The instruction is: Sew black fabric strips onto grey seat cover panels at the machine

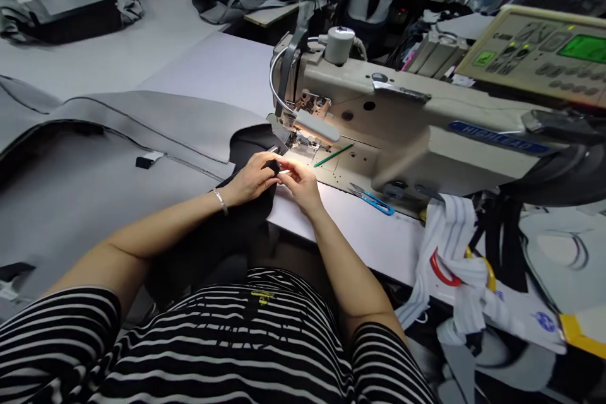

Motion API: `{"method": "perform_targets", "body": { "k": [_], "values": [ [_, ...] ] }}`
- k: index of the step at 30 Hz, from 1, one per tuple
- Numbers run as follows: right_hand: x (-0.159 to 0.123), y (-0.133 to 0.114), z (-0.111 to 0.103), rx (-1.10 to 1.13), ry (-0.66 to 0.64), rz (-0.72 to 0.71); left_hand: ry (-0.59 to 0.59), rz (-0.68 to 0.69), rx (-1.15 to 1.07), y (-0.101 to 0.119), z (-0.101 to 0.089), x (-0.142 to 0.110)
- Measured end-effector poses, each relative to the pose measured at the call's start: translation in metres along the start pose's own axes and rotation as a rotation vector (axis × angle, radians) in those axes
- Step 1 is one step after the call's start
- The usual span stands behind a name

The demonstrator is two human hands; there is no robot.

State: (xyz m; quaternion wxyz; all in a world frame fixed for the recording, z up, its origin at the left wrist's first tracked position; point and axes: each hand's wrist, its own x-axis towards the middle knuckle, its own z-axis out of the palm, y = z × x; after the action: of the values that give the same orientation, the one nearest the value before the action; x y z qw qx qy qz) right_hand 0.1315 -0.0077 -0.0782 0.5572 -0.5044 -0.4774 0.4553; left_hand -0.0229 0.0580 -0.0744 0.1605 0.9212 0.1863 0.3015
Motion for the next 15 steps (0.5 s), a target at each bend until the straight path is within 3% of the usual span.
{"method": "perform_targets", "body": {
  "k": [7, 12, 15],
  "values": [
    [0.003, 0.001, 0.004, 0.071, 0.049, -0.053, -0.03, -0.033, 0.107, 0.009, 0.011, -0.007],
    [-0.021, -0.003, -0.018, 0.14, 0.014, -0.036, -0.05, -0.072, 0.128, 0.015, 0.025, -0.012],
    [-0.03, 0.008, -0.036, -0.06, 0.046, -0.027, -0.051, -0.102, 0.099, 0.013, 0.036, -0.014]
  ]
}}
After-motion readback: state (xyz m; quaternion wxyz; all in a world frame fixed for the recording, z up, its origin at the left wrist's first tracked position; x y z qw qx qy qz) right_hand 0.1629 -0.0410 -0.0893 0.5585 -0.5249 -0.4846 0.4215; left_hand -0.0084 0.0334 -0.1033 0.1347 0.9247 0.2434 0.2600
